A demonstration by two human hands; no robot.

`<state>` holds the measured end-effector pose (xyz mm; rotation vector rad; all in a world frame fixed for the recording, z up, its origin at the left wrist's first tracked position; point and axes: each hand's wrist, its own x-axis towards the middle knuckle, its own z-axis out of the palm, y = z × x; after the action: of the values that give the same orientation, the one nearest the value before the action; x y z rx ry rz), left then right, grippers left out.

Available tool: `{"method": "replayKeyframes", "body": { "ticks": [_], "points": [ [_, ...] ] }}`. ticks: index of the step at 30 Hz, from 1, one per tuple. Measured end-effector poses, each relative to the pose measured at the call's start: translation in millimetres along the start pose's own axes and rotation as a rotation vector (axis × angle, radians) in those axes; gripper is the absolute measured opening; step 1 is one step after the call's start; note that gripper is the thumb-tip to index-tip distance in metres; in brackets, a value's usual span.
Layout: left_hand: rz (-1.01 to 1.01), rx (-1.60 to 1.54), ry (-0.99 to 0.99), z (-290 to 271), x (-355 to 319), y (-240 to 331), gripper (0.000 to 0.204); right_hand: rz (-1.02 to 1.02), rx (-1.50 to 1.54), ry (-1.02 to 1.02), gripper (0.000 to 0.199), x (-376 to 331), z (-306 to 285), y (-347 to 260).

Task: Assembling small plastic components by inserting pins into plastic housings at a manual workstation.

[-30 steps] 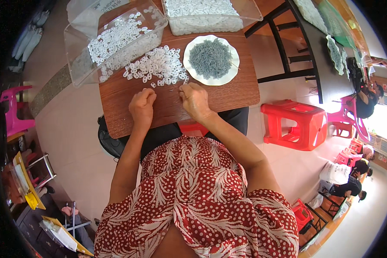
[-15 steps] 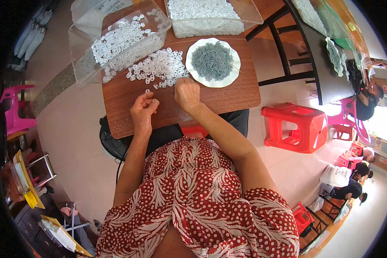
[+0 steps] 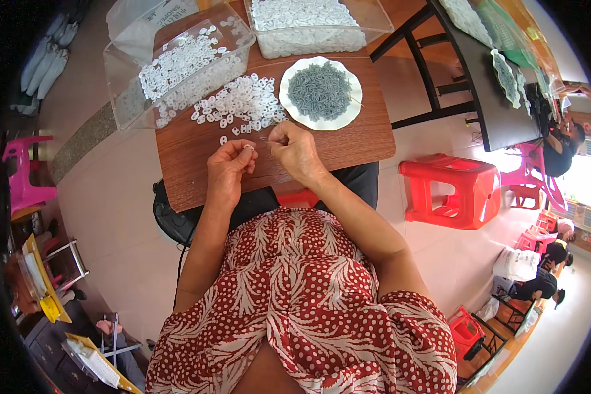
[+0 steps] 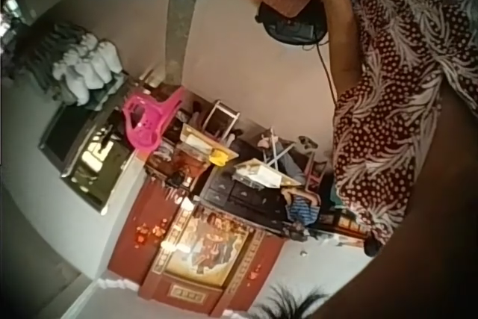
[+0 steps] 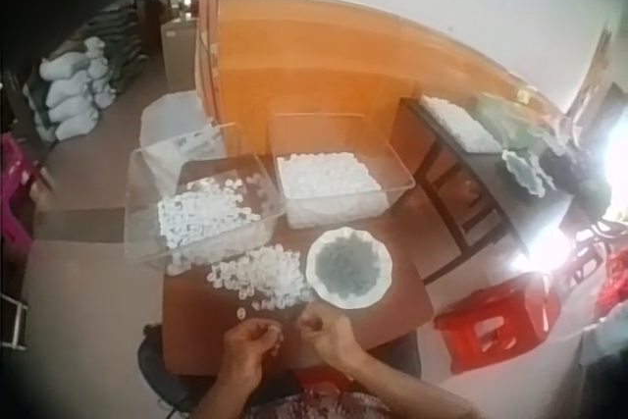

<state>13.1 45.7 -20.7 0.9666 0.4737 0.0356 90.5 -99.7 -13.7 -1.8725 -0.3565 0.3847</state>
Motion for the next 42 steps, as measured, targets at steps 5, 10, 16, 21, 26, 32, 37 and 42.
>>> {"method": "replayKeyframes", "body": {
  "ticks": [5,10,16,21,26,32,37,42],
  "points": [
    [0.035,0.047,-0.009,16,-7,5,0.013,0.018,0.318,-0.026,0.008,-11,-6,-31],
    [0.076,0.069,-0.023,25,-11,8,0.012,-0.093,0.236,-0.076,0.011,-16,-10,-28],
    [0.09,0.123,-0.023,30,-13,11,0.011,-0.014,0.451,-0.073,0.012,-18,-13,-37],
    [0.122,0.194,-0.014,31,-14,12,0.011,0.027,0.425,-0.045,0.014,-20,-16,-46],
    [0.165,0.249,-0.015,34,-16,15,0.011,0.053,0.445,-0.047,0.015,-20,-17,-45],
    [0.301,0.392,0.042,34,-16,7,0.007,0.077,0.358,-0.045,0.014,-18,-15,-41],
    [0.506,0.633,0.114,36,-16,-2,0.006,0.104,0.379,-0.048,0.013,-17,-12,-30],
    [0.191,0.38,0.113,33,-15,4,0.007,0.137,0.388,-0.047,0.013,-17,-9,-35]
  ]
}}
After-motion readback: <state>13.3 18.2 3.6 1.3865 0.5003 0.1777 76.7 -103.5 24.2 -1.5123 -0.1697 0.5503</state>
